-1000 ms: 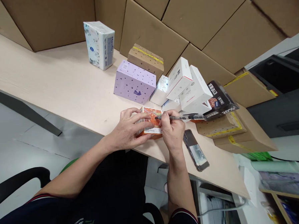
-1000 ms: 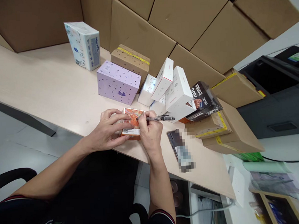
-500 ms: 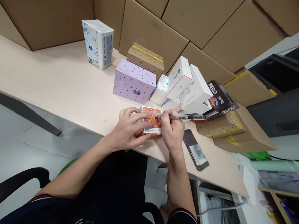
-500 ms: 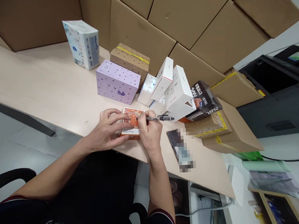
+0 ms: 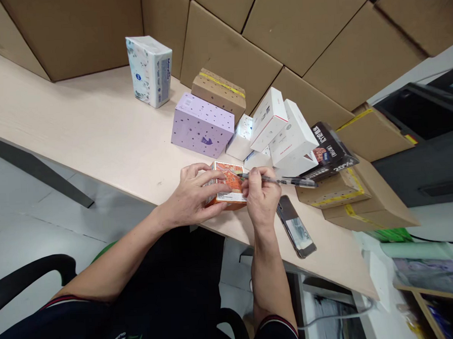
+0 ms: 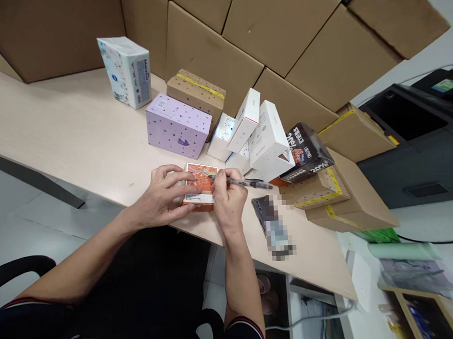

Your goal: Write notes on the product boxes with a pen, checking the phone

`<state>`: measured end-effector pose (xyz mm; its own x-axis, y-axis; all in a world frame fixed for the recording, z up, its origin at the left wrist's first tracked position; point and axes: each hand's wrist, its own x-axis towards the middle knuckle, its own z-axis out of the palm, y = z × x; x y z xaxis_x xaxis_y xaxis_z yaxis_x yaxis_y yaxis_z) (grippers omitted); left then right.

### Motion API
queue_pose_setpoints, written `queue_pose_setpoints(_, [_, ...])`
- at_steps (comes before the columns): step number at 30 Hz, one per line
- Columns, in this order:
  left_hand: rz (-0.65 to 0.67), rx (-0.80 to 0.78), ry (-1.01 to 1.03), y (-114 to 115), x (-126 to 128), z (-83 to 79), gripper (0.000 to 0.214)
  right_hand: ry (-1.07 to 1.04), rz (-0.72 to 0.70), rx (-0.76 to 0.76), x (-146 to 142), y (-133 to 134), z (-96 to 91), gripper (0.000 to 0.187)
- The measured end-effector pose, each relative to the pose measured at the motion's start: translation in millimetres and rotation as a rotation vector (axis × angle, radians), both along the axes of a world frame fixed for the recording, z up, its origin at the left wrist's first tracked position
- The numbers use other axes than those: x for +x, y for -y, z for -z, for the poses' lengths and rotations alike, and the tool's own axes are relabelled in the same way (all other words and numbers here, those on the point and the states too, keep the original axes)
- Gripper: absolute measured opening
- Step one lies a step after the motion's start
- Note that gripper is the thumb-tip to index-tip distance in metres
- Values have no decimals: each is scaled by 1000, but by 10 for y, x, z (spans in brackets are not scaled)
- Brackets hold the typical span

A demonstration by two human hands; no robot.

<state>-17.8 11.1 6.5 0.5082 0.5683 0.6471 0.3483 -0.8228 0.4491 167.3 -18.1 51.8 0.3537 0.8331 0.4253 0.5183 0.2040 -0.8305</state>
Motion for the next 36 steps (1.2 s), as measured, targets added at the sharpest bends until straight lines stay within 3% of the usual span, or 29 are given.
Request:
queue_pose_setpoints(3, [-3,5,-1,-3,-2,4,29,-206,12,58,100,14,11,33])
queue_pose_setpoints(6, [0,18,-4,-5,-5,9,29,-185,57,24,315,74,-17,36])
queue_pose_setpoints(12, [-6,17,9,-4,-4,31,31,307,-25,-431,681,194,-12,35])
queue_pose_setpoints(18, [-19,18,-3,-6,-4,41,31,615,-79,-649,672,118,74,30])
queue_pose_setpoints(23, [-21,43,0,-6,-9,33,29,725,1,-663,639,47,115,32])
queue_pose_setpoints(30, [-22,68,14,-2,-13,34,28,683,81,-708,626,21,159,39])
queue_pose_setpoints(33, [-21,80,14,-14,-14,41,28,591,166,-626,677,111,151,40])
queue_pose_setpoints(36, [-18,94,18,-28,-15,49,28,476,337,-439,877,354,126,42])
